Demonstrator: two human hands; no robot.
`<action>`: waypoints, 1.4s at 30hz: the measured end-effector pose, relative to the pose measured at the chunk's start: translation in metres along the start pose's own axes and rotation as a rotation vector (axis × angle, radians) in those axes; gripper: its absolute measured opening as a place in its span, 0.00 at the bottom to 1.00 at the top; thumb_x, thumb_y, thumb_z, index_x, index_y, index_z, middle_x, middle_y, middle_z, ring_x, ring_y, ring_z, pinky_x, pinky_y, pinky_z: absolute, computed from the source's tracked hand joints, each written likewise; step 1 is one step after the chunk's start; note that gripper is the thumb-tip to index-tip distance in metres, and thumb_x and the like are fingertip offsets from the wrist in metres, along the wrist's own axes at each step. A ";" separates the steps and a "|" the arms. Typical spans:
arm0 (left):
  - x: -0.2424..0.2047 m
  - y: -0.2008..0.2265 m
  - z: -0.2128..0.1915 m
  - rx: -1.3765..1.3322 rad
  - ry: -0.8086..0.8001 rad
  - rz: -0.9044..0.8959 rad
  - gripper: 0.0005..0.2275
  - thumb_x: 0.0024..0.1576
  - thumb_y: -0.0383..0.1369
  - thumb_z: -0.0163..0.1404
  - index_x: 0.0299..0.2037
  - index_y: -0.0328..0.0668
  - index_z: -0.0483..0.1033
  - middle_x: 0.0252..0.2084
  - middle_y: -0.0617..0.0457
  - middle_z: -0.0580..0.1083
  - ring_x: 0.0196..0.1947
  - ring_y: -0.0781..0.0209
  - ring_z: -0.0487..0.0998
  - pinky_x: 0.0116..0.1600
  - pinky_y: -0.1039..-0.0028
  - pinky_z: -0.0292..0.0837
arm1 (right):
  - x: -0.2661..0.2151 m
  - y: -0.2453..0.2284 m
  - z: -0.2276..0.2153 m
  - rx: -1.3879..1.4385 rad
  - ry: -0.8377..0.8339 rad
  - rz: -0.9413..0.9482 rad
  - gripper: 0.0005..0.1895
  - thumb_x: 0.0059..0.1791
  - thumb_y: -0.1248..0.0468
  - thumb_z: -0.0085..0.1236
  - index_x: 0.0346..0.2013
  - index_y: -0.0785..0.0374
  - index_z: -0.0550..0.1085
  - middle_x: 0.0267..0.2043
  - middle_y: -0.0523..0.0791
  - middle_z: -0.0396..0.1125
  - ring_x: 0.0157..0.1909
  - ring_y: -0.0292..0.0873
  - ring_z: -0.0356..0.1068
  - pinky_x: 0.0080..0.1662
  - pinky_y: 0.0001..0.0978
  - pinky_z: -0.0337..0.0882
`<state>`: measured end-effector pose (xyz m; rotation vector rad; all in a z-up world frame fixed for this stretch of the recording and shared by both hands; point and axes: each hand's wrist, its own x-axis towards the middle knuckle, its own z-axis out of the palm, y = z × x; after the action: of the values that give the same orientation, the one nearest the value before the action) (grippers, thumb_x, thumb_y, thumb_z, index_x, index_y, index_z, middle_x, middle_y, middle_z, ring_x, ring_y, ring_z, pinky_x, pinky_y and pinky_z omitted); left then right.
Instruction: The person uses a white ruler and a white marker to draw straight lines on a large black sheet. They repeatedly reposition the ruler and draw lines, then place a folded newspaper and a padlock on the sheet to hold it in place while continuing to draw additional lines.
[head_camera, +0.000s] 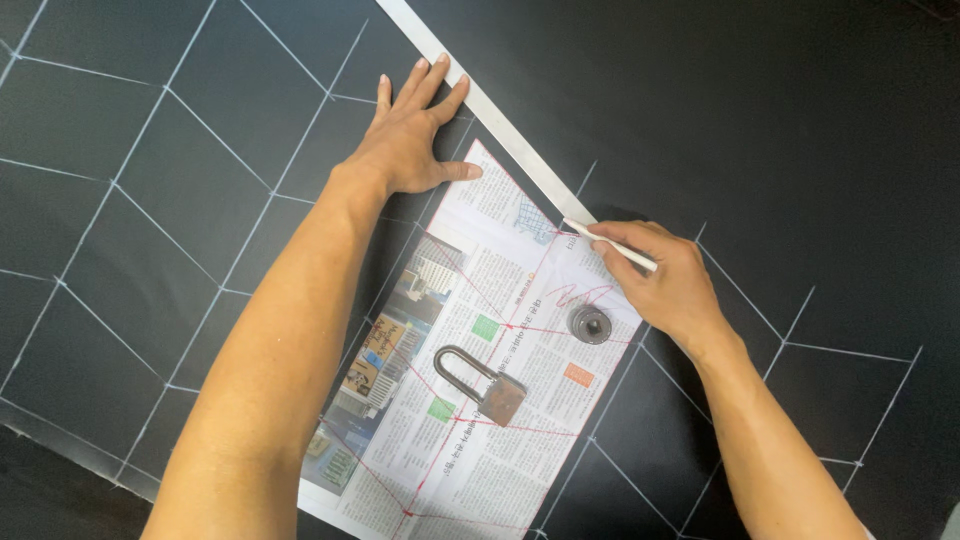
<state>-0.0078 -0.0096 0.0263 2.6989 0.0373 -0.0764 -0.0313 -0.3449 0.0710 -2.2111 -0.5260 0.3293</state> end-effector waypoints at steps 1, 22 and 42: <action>0.000 0.000 0.000 0.003 -0.001 0.003 0.52 0.39 0.53 0.68 0.74 0.53 0.52 0.79 0.51 0.42 0.78 0.53 0.35 0.77 0.49 0.24 | 0.000 0.000 0.000 -0.008 -0.006 0.013 0.14 0.50 0.60 0.59 0.50 0.54 0.81 0.46 0.43 0.77 0.48 0.40 0.76 0.51 0.34 0.71; 0.002 -0.007 0.005 0.009 0.008 0.050 0.52 0.39 0.55 0.68 0.75 0.52 0.53 0.79 0.47 0.42 0.78 0.49 0.35 0.76 0.44 0.25 | 0.061 -0.029 0.049 -0.259 0.203 -0.343 0.09 0.53 0.62 0.59 0.46 0.58 0.80 0.41 0.48 0.74 0.44 0.52 0.73 0.47 0.42 0.71; 0.004 -0.008 0.004 0.012 -0.003 0.062 0.52 0.42 0.55 0.66 0.75 0.51 0.51 0.79 0.46 0.41 0.79 0.48 0.34 0.75 0.42 0.24 | 0.107 -0.055 0.075 -0.257 0.185 -0.322 0.10 0.53 0.60 0.59 0.48 0.53 0.81 0.35 0.48 0.69 0.39 0.50 0.71 0.43 0.42 0.70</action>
<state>-0.0039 -0.0039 0.0189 2.7091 -0.0482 -0.0622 0.0184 -0.2124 0.0605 -2.3215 -0.8454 -0.1191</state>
